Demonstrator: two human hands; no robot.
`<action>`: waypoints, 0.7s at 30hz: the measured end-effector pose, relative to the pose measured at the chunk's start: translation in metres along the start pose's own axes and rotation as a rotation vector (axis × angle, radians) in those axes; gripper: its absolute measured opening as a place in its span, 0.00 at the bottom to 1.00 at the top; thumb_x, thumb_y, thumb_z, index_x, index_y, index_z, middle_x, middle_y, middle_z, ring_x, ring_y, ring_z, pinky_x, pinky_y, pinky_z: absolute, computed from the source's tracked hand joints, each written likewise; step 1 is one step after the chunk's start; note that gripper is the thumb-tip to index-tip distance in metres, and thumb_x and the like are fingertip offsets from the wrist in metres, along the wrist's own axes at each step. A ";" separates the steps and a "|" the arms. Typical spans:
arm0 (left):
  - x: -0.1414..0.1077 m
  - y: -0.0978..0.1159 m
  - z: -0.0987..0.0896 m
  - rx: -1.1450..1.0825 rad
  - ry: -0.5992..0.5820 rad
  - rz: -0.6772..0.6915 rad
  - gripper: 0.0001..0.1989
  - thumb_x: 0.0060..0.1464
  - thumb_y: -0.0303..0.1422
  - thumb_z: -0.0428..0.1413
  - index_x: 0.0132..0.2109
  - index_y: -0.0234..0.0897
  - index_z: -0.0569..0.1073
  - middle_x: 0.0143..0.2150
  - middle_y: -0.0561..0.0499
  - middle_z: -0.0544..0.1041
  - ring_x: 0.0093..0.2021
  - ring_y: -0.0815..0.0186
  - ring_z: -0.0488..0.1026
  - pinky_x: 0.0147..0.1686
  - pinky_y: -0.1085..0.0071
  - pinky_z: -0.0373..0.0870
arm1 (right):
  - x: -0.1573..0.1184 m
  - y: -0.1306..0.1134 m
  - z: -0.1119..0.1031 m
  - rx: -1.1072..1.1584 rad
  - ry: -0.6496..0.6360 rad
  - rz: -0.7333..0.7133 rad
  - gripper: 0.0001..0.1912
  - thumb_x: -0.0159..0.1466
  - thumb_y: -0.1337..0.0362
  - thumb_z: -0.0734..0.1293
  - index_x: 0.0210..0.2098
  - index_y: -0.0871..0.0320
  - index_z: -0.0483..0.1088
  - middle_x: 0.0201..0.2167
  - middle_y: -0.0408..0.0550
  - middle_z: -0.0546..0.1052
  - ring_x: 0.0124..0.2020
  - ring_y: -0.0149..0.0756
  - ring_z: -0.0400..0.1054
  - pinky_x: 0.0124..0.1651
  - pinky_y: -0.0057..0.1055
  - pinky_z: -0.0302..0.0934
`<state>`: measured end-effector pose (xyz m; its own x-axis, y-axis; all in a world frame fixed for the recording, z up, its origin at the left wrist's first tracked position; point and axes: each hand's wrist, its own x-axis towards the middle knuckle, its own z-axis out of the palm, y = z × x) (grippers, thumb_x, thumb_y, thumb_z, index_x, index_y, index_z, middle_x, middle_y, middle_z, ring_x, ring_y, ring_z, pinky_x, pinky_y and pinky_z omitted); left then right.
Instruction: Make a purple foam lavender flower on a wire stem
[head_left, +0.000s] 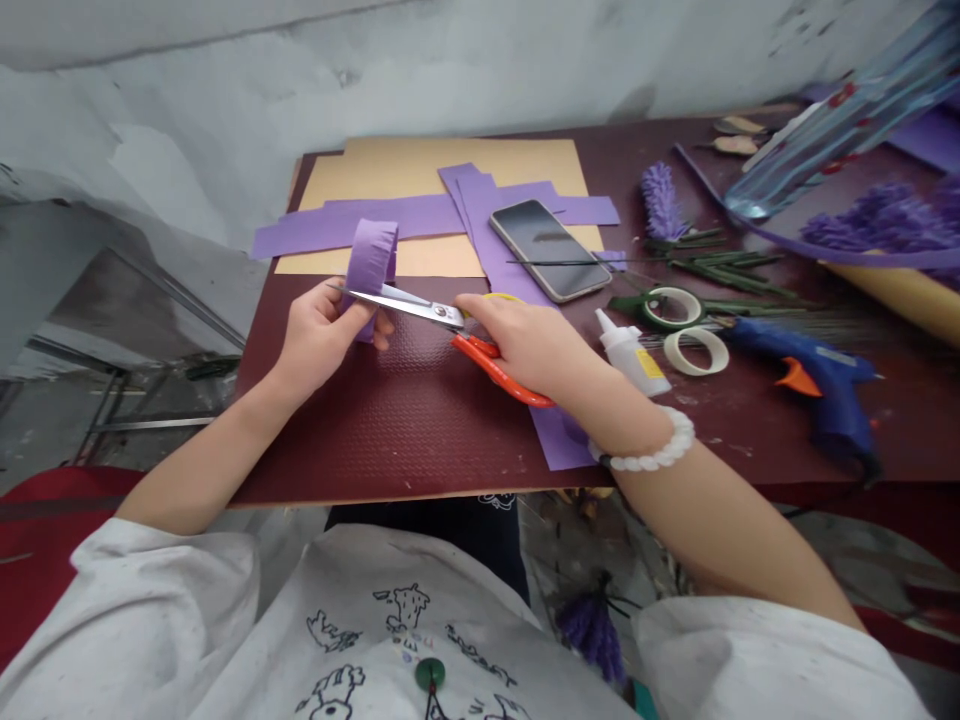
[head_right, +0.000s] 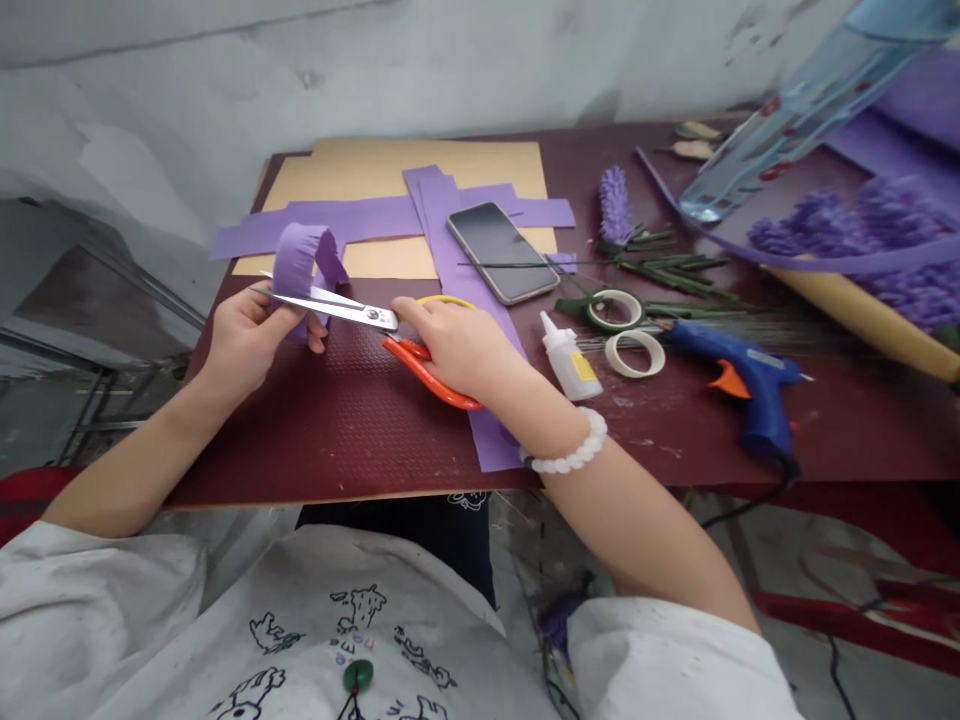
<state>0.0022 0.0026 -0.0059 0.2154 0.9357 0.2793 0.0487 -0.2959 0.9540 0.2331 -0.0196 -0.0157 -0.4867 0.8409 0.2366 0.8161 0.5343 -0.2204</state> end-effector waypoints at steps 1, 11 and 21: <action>0.000 0.000 0.000 0.004 0.004 -0.002 0.07 0.52 0.33 0.59 0.31 0.35 0.69 0.24 0.53 0.76 0.21 0.70 0.73 0.25 0.72 0.73 | 0.000 -0.001 0.000 -0.023 -0.002 0.010 0.19 0.68 0.59 0.54 0.52 0.62 0.64 0.43 0.57 0.77 0.43 0.45 0.69 0.39 0.34 0.58; 0.000 -0.001 -0.002 0.037 0.075 0.043 0.07 0.51 0.30 0.59 0.30 0.35 0.68 0.20 0.56 0.74 0.18 0.71 0.72 0.22 0.74 0.71 | -0.001 -0.004 0.002 -0.027 -0.013 0.035 0.19 0.68 0.58 0.56 0.53 0.61 0.63 0.39 0.55 0.77 0.38 0.44 0.71 0.35 0.34 0.57; 0.001 -0.003 -0.003 -0.023 0.034 0.042 0.07 0.52 0.32 0.60 0.33 0.34 0.69 0.22 0.54 0.75 0.19 0.71 0.72 0.24 0.72 0.72 | 0.001 -0.002 0.001 0.024 0.005 -0.031 0.21 0.68 0.58 0.54 0.55 0.63 0.62 0.43 0.59 0.75 0.45 0.47 0.67 0.45 0.38 0.60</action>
<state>-0.0006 0.0051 -0.0083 0.1832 0.9289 0.3220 0.0183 -0.3307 0.9436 0.2306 -0.0196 -0.0162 -0.5101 0.8235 0.2484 0.7930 0.5621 -0.2350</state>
